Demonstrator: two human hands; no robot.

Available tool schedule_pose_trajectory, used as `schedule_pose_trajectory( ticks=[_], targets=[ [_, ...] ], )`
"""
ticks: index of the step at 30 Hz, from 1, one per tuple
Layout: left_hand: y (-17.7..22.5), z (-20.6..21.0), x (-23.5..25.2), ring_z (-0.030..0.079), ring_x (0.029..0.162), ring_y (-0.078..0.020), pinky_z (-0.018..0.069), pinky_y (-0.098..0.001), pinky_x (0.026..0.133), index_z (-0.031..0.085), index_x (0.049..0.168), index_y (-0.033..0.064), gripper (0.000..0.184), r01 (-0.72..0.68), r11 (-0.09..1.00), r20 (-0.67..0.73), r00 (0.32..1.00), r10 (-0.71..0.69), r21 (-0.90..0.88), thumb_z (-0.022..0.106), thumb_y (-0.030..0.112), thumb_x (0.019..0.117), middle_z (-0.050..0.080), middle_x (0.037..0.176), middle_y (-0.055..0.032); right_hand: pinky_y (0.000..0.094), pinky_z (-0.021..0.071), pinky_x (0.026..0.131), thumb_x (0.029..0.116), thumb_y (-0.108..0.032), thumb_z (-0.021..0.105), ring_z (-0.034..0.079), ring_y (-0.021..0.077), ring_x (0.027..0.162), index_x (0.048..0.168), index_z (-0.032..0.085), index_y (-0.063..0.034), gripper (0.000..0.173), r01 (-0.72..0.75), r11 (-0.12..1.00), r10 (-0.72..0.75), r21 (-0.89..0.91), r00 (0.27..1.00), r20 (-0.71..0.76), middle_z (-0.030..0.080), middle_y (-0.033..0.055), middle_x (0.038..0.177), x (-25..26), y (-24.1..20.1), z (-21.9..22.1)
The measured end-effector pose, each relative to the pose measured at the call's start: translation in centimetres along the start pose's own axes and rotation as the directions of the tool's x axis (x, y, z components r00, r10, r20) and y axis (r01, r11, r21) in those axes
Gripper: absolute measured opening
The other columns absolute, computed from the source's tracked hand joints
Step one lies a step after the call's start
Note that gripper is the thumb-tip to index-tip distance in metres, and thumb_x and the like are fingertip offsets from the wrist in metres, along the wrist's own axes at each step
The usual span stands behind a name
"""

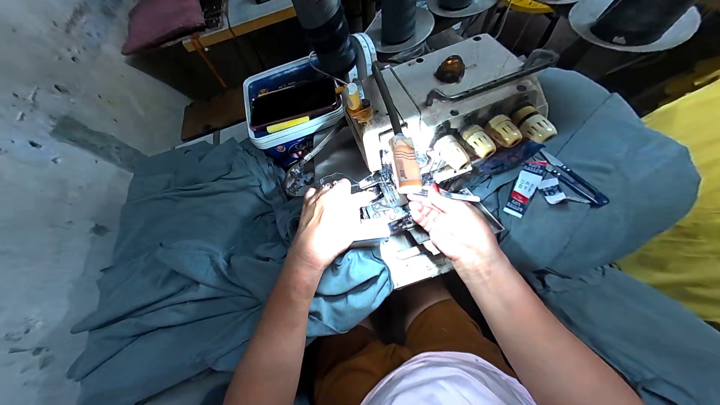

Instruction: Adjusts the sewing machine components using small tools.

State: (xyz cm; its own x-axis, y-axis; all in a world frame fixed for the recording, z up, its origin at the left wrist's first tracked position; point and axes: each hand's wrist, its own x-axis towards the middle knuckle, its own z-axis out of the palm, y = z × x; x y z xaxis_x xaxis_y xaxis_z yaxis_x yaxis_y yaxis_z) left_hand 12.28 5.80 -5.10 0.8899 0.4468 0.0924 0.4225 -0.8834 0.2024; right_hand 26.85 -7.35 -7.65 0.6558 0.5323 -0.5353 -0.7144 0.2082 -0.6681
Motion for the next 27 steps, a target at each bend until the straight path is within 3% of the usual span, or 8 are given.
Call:
schedule_pose_trajectory(
  ticks=[4,8,11,13,18,27],
  targets=[
    [1.1,-0.6,0.2,0.065,0.106,-0.0372,0.0449,-0.0586,0.090,0.078,0.120,0.0271,0.033,0.030,0.997,0.043,0.999,-0.033,0.073,0.062,0.011,0.0958,0.069,0.116,-0.0179,0.0274,0.0604,0.061,0.1097,-0.011,0.043,0.069,0.0156,0.063,0.114,0.058,0.0047,0.022,0.000,1.000,0.000,0.009,1.000,-0.023,0.070,0.0127,0.084,-0.1,0.0,0.2],
    [0.9,-0.3,0.4,0.065,0.105,-0.0382,0.0449,-0.0587,0.087,0.079,0.117,0.0239,0.028,0.013,0.994,0.008,1.000,-0.014,0.108,0.064,0.013,0.0951,0.068,0.116,-0.0187,0.0286,0.0609,0.061,0.1096,-0.012,0.044,0.069,0.0166,0.064,0.116,0.056,0.0035,0.020,0.004,1.000,-0.003,0.019,0.999,-0.036,0.069,0.0126,0.085,-0.1,0.0,0.2],
    [0.2,-0.2,0.0,0.066,0.097,-0.0360,0.0467,-0.0558,0.085,0.079,0.107,0.0124,0.020,-0.016,0.999,-0.060,0.998,0.019,0.051,0.063,0.012,0.0956,0.068,0.102,-0.0168,0.0287,0.0608,0.061,0.1090,-0.008,0.044,0.069,0.0162,0.063,0.113,0.057,0.0023,0.017,0.029,0.999,-0.028,0.026,0.999,-0.023,0.069,0.0114,0.084,-0.1,0.1,0.1],
    [-0.2,-0.1,-0.3,0.065,0.091,-0.0352,0.0471,-0.0548,0.082,0.079,0.104,0.0101,0.019,-0.046,0.998,-0.094,0.994,0.049,0.038,0.062,0.011,0.0942,0.066,0.095,-0.0157,0.0279,0.0605,0.061,0.1093,-0.008,0.043,0.069,0.0155,0.064,0.113,0.057,0.0020,0.018,0.036,0.999,-0.036,0.014,0.999,-0.014,0.069,0.0110,0.084,-0.1,0.1,0.0],
    [0.3,-0.7,-0.4,0.064,0.099,-0.0352,0.0441,-0.0552,0.086,0.076,0.124,0.0303,0.037,-0.020,0.996,0.022,1.000,0.018,0.087,0.060,0.013,0.0959,0.068,0.107,-0.0164,0.0284,0.0611,0.063,0.1096,-0.011,0.044,0.070,0.0159,0.065,0.112,0.059,0.0035,0.021,0.044,0.999,-0.044,0.000,0.999,-0.006,0.071,0.0122,0.084,-0.1,0.2,0.0],
    [0.2,-1.2,-0.5,0.063,0.094,-0.0341,0.0435,-0.0546,0.085,0.073,0.128,0.0378,0.041,-0.029,0.993,0.020,0.999,0.027,0.110,0.064,0.014,0.0954,0.066,0.103,-0.0146,0.0291,0.0609,0.062,0.1097,-0.009,0.042,0.068,0.0157,0.064,0.111,0.058,0.0010,0.018,0.054,0.998,-0.054,0.023,0.999,0.006,0.068,0.0098,0.082,0.0,0.2,-0.2]
  ],
)
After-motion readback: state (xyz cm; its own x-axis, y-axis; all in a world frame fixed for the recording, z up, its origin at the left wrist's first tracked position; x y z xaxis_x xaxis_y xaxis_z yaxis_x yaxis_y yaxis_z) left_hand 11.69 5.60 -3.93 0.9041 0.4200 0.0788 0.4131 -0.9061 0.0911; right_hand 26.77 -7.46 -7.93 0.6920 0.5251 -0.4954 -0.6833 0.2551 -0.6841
